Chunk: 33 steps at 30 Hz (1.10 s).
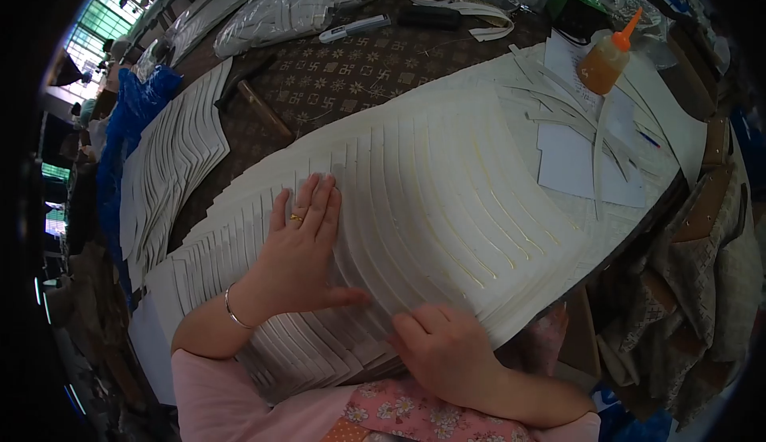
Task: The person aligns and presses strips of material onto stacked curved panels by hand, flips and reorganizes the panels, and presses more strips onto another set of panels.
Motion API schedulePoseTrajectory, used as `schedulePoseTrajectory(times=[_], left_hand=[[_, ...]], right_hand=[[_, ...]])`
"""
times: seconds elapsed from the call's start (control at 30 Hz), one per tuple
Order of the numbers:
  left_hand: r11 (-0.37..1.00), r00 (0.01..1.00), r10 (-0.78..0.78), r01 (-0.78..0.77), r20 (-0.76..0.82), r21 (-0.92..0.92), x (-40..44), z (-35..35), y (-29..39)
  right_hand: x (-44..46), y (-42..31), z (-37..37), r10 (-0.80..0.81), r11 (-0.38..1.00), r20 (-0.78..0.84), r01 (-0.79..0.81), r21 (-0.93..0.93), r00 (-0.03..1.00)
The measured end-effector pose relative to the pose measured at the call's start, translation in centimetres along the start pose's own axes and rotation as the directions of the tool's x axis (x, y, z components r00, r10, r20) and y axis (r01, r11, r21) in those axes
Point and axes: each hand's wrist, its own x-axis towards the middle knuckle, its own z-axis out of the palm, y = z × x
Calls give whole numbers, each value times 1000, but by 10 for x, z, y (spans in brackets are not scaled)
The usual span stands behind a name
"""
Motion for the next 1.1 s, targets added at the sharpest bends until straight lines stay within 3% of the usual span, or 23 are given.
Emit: schedulePoseTrajectory(times=[0.1,0.23,0.3,0.6,0.7,0.9,0.97,1.03,1.1], left_hand=[[1000,1000,-4,4,-7,-24,0,0,0],[1000,1000,1,-1,-7,-22,-1,1,1],[1000,1000,0,0,-15,-9,-1,1,-1],[998,996,0,6,-94,60,8,0,-5],[997,979,-38,50,-200,56,16,5,-12],[993,992,68,-57,-105,102,19,-2,-18],[994,999,44,-42,-18,103,21,-11,-16],[993,998,59,-56,-26,108,22,-12,-13],[991,998,58,-54,-27,124,21,-10,-12]], right_hand=[[-1,3,5,-11,999,-81,8,-36,997],[5,6,12,-93,994,-42,90,-67,995],[7,8,19,-143,965,-16,136,-223,990],[1,11,18,-132,956,0,127,-265,991],[2,10,17,-133,955,0,128,-266,991],[0,14,20,-151,953,19,151,-262,988],[3,18,20,-162,956,1,157,-247,987],[6,31,8,-190,957,-19,181,-228,982],[14,50,-18,-103,992,-237,84,-93,966]])
